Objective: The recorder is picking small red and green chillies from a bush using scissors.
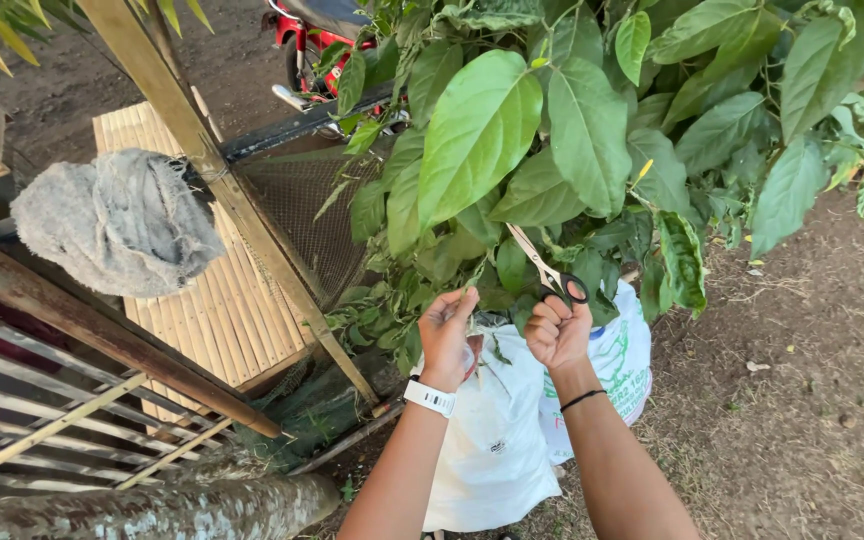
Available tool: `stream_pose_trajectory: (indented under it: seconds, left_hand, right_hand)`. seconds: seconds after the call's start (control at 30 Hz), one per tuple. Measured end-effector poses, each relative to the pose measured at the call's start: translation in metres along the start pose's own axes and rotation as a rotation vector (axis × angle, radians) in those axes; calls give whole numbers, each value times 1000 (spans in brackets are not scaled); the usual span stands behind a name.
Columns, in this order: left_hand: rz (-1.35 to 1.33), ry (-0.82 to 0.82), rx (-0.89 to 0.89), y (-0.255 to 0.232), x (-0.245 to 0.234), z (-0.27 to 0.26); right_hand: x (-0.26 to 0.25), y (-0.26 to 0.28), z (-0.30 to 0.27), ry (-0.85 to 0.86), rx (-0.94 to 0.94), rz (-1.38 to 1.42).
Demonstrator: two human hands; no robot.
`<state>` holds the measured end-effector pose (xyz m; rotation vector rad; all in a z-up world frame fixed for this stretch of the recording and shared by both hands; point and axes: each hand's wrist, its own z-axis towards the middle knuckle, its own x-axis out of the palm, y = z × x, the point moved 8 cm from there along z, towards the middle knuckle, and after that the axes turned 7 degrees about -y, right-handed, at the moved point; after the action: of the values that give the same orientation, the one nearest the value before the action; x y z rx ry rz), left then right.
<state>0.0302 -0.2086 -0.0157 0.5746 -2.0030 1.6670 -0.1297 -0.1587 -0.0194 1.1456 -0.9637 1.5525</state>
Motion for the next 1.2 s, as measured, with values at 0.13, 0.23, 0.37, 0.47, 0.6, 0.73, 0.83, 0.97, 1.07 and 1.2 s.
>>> stream_pose_trajectory:
  seconds: [0.13, 0.23, 0.37, 0.47, 0.6, 0.73, 0.83, 0.97, 1.07, 1.2]
  left_hand:
    - [17, -2, 21, -4, 0, -3]
    - [29, -6, 23, -4, 0, -3]
    - [38, -16, 20, -6, 0, -4]
    - [46, -32, -31, -13, 7, -17]
    - [65, -25, -71, -5, 4, -14]
    - [53, -42, -128, -17, 16, -30]
    - [-14, -71, -214, -14, 16, -33]
    - [-28, -33, -145, -12, 13, -26]
    - [-50, -21, -120, -7, 10, -22]
    - [-67, -11, -104, -8, 9, -19]
  right_hand:
    - [-1, -1, 6, -11, 7, 3]
    - [-2, 6, 2, -16, -12, -39]
    - [-18, 23, -9, -221, -47, -294]
    - [-22, 33, -17, -305, -74, -364]
    - [-21, 33, -18, -215, -65, -278]
    - [-21, 22, -10, -123, -29, -183]
    - [-20, 15, -3, -57, -41, -99]
    - [-25, 7, 1, -44, -9, -72]
    - [-24, 3, 3, -29, -4, -45]
    - [-17, 1, 7, 23, -5, -27]
